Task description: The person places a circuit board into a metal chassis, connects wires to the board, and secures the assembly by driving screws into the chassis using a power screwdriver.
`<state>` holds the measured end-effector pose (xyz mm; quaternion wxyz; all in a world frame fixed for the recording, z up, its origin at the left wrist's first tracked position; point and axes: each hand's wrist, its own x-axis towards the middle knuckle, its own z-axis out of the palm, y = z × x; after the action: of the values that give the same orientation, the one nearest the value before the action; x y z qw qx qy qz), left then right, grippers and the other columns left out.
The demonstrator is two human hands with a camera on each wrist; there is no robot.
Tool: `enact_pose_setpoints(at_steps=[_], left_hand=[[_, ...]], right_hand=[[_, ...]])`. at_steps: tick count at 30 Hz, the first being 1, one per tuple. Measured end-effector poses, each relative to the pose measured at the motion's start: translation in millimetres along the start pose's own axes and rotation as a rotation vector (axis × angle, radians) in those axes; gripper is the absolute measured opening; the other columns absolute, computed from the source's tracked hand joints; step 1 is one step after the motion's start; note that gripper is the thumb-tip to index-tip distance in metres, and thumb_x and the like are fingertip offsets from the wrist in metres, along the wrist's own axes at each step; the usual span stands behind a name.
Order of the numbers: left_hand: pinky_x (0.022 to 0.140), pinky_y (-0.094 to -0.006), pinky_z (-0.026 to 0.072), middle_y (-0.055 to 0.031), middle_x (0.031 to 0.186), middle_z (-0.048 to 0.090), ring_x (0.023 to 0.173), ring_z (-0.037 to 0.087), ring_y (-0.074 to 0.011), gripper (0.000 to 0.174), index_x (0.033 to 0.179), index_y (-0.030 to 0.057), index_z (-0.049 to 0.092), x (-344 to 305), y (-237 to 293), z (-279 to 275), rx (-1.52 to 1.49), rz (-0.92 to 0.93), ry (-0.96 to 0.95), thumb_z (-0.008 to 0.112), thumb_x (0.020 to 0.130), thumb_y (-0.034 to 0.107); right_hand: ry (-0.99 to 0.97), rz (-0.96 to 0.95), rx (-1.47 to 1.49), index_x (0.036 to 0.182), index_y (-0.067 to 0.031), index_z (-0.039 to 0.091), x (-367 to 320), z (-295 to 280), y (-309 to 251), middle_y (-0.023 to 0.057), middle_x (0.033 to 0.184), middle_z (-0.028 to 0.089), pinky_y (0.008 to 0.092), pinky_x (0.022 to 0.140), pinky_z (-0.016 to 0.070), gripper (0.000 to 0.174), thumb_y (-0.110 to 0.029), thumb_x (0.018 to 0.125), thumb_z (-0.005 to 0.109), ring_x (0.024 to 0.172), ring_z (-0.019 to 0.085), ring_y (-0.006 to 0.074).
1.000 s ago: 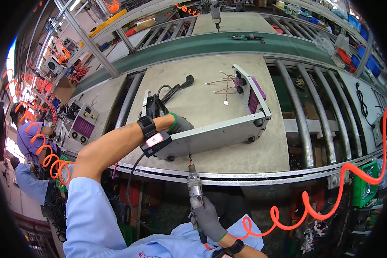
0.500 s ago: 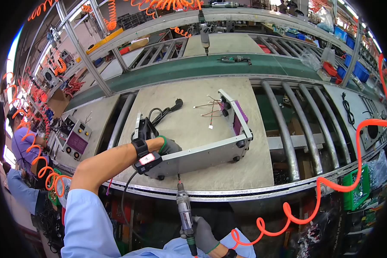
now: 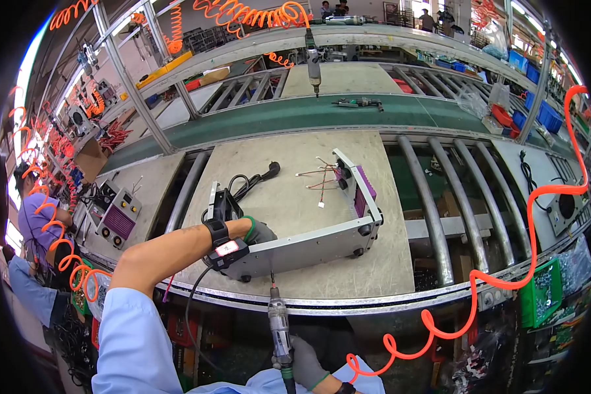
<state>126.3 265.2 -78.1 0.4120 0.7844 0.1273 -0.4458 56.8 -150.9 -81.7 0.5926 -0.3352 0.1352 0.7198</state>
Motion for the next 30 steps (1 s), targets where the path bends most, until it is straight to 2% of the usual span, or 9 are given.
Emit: enact_pose_setpoints(at_steps=[2,5,8,14,20,23,28,29,30], left_hand=[[0.068,-0.0366,0.0503,-0.0011,0.086,0.069,0.073,0.058,-0.0163,0.029,0.103,0.0008,0.075,-1.6,2.3,1.4,-0.027,-0.016,0.014,0.067,0.08,0.016],[0.068,-0.0361,0.0512,-0.0028,0.088,0.071,0.073,0.061,-0.0159,0.025,0.1,0.0008,0.075,-5.6,7.4,3.8,-0.129,-0.034,0.002,0.066,0.082,0.017],[0.068,-0.0355,0.0517,-0.0043,0.088,0.073,0.071,0.062,-0.0156,0.023,0.097,0.0018,0.075,0.4,2.7,-1.4,-0.113,-0.029,-0.028,0.065,0.084,0.017],[0.065,-0.0355,0.0523,-0.0054,0.087,0.074,0.066,0.063,-0.0169,0.024,0.098,0.0018,0.074,-11.2,15.5,7.1,-0.016,-0.043,0.075,0.066,0.084,0.02],[0.066,-0.0369,0.0538,-0.0071,0.089,0.074,0.07,0.065,-0.0182,0.03,0.103,0.0009,0.074,-2.6,4.6,6.9,-0.127,-0.06,0.077,0.067,0.084,0.022],[0.067,-0.0377,0.0541,-0.0074,0.088,0.074,0.071,0.066,-0.0189,0.035,0.107,-0.001,0.073,-10.9,10.6,10.9,-0.24,-0.112,0.129,0.068,0.083,0.024],[0.066,-0.0386,0.0542,-0.0086,0.087,0.073,0.071,0.066,-0.0198,0.038,0.107,-0.0018,0.073,-47.1,62.8,1.2,0.061,-0.114,0.083,0.072,0.081,0.025],[0.066,-0.0327,0.0543,-0.0091,0.089,0.072,0.072,0.065,-0.0169,0.031,0.106,-0.0026,0.072,-78.6,113.6,12.6,0.451,-0.146,0.277,0.06,0.089,0.021],[0.066,-0.0329,0.0545,-0.0097,0.088,0.072,0.072,0.066,-0.0171,0.034,0.106,-0.0026,0.072,-100.5,135.7,17.8,0.276,-0.097,0.413,0.06,0.091,0.026]], right_hand=[[-0.013,-0.071,0.04,0.104,-0.0063,0.054,-19.5,25.2,-10.2,0.0121,0.073,0.059,0.0343,0.048,0.0502,0.029,-0.035,0.102,0.051,0.054,0.059,0.0217],[0.102,-0.198,-0.657,0.109,-0.0053,0.052,-30.1,48.0,-17.1,0.0094,0.076,0.059,0.0275,0.046,0.0471,0.033,-0.032,0.096,0.065,0.055,0.058,0.0133],[0.141,-0.215,-0.625,0.108,-0.0052,0.052,-27.8,49.2,-14.0,0.0051,0.07,0.057,0.0241,0.041,0.0436,0.034,-0.026,0.091,0.073,0.049,0.054,0.0085],[0.145,-0.241,-0.574,0.105,-0.0046,0.053,-22.7,48.2,-4.5,0.0017,0.069,0.054,0.0255,0.042,0.0451,0.036,-0.029,0.091,0.074,0.049,0.052,0.0083],[0.109,-0.259,-0.537,0.107,-0.0056,0.052,-22.8,48.2,-2.6,0.0032,0.065,0.055,0.025,0.041,0.0429,0.034,-0.027,0.091,0.074,0.047,0.053,0.0092],[0.14,-0.26,-0.631,0.103,-0.0051,0.052,-29.9,54.4,-10.2,0.0018,0.069,0.054,0.0254,0.043,0.0453,0.034,-0.027,0.09,0.075,0.05,0.054,0.0087],[0.075,-0.278,-0.807,0.111,-0.0041,0.054,-53.5,31.7,-30.0,0.0027,0.074,0.057,0.0271,0.047,0.0471,0.037,-0.023,0.086,0.075,0.053,0.055,0.0093],[0.054,-0.272,-0.857,0.114,-0.0037,0.055,-63.7,24.2,-35.7,0.0032,0.076,0.058,0.0275,0.048,0.0477,0.04,-0.023,0.085,0.076,0.054,0.055,0.0096],[0.073,-0.278,-0.978,0.119,-0.0037,0.055,-78.3,19.5,-44.3,0.0042,0.08,0.059,0.028,0.051,0.049,0.046,-0.024,0.083,0.076,0.057,0.057,0.0102]])
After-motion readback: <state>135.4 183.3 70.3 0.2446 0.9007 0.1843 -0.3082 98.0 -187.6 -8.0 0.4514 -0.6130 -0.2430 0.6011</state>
